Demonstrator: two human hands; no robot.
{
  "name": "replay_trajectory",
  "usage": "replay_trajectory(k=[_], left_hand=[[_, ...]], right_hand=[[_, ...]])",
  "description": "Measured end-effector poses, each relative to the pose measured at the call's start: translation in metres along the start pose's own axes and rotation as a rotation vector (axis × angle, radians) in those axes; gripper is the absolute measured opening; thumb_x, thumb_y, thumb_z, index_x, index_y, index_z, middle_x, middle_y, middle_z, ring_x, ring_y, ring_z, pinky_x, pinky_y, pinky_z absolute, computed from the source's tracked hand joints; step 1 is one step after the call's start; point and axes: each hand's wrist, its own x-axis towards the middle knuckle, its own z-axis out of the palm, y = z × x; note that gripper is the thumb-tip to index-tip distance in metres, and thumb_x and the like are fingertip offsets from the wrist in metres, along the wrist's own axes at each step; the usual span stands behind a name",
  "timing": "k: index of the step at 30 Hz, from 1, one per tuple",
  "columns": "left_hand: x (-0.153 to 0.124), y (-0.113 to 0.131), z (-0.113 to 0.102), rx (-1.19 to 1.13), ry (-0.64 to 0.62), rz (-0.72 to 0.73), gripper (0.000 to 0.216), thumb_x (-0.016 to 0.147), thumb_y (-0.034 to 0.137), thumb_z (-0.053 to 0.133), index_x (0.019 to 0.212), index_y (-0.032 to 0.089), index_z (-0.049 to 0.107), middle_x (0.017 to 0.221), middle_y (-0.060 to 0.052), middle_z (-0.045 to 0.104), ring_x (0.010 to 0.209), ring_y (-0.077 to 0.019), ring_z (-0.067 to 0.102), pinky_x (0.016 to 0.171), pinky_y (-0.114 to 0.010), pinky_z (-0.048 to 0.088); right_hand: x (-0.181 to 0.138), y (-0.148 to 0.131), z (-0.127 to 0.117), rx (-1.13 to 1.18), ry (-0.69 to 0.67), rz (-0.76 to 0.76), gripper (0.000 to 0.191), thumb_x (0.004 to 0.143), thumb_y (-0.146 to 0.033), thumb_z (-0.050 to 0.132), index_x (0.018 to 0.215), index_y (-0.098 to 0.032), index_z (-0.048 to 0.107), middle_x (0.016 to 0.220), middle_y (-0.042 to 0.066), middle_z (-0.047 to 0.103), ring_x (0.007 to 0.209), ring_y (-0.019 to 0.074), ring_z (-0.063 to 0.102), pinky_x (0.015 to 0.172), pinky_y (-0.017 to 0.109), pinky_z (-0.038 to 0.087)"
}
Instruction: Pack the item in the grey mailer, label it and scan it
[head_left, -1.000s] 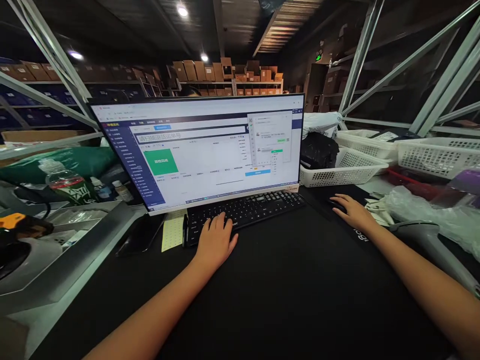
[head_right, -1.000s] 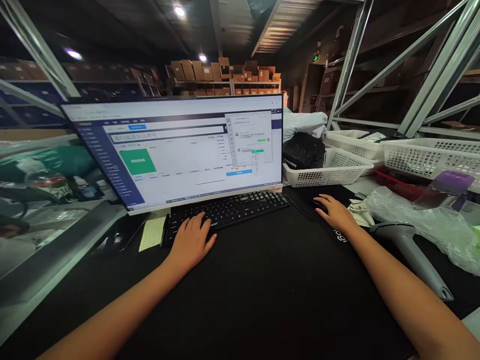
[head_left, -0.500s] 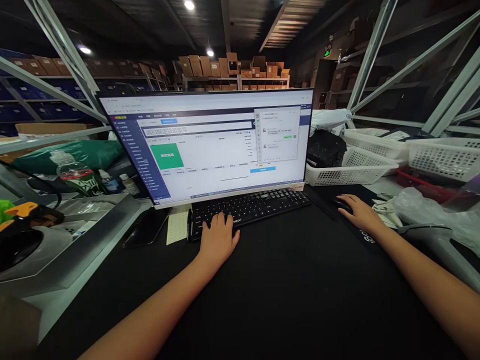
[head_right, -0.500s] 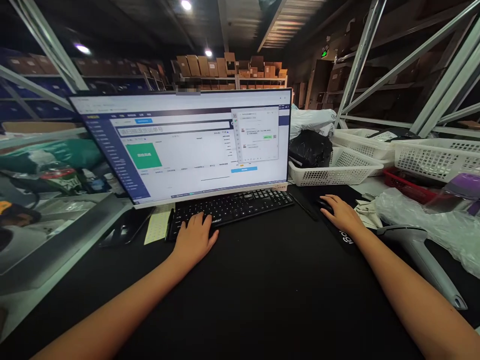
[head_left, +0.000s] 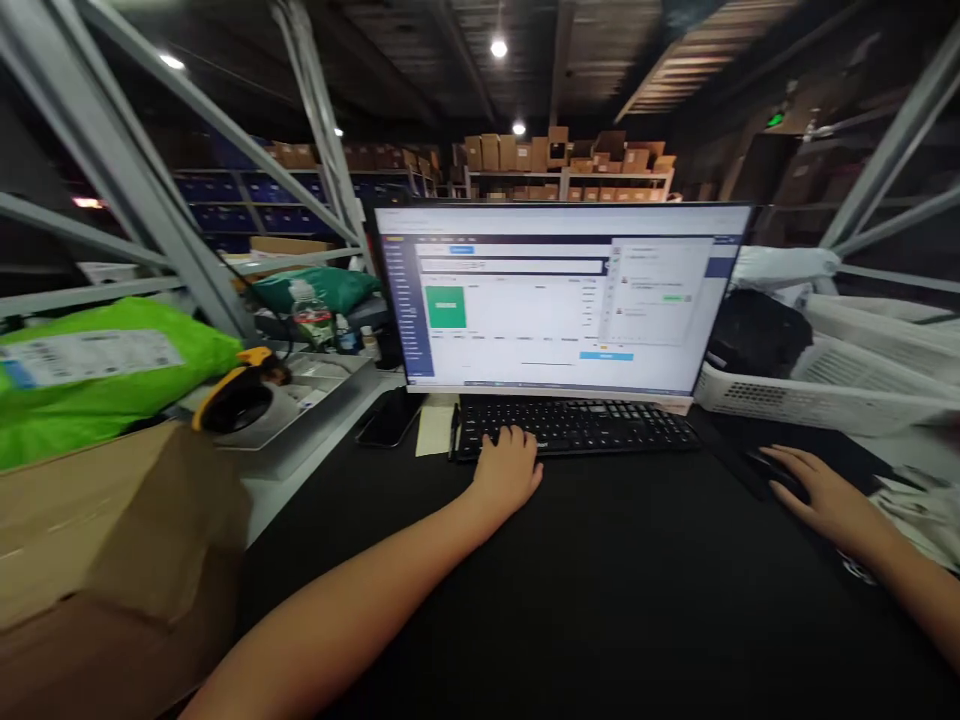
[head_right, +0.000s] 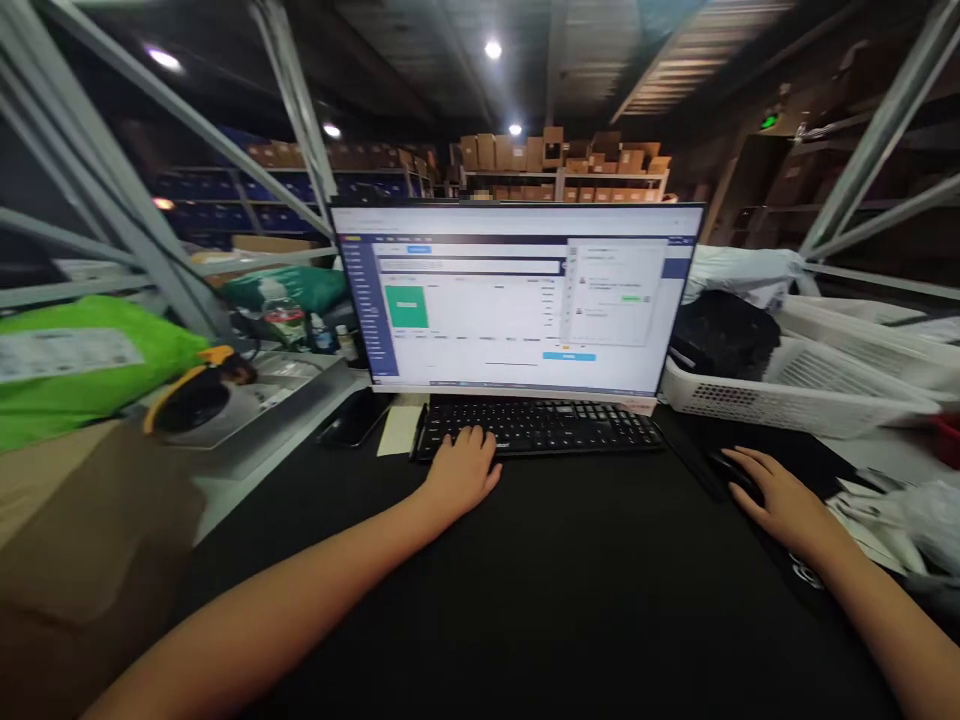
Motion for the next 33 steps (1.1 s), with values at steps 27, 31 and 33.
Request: replay_trajectory(k=[27, 31, 33], left_hand=[[0.001, -0.001, 0.013, -0.028, 0.041, 0.059, 0.05, 0.102, 0.04, 0.052, 0.138, 0.005, 0.058, 0.138, -0.028, 0.058, 0.126, -0.0386, 0.055, 0.096, -0.053, 0.052], [0.001, -0.001, 0.013, -0.026, 0.044, 0.051, 0.05, 0.102, 0.04, 0.052, 0.139, 0.006, 0.058, 0.14, -0.027, 0.058, 0.127, -0.0385, 0.055, 0.097, -0.052, 0.052], [0.001, -0.001, 0.012, -0.027, 0.031, 0.056, 0.052, 0.103, 0.039, 0.051, 0.14, 0.004, 0.056, 0.141, -0.027, 0.057, 0.129, -0.0391, 0.054, 0.098, -0.053, 0.052]], right_hand=[[0.005, 0.031, 0.017, 0.141, 0.096, 0.089, 0.051, 0.079, -0.065, 0.053, 0.126, -0.048, 0.06, 0.134, 0.01, 0.064, 0.128, 0.0411, 0.059, 0.106, 0.064, 0.051], [0.003, 0.034, 0.017, 0.131, 0.08, 0.093, 0.052, 0.08, -0.064, 0.053, 0.127, -0.046, 0.059, 0.138, 0.01, 0.062, 0.132, 0.0415, 0.057, 0.11, 0.065, 0.048], [0.002, 0.034, 0.017, 0.125, 0.079, 0.093, 0.053, 0.08, -0.064, 0.053, 0.128, -0.044, 0.06, 0.14, 0.01, 0.061, 0.133, 0.0417, 0.056, 0.111, 0.065, 0.047]])
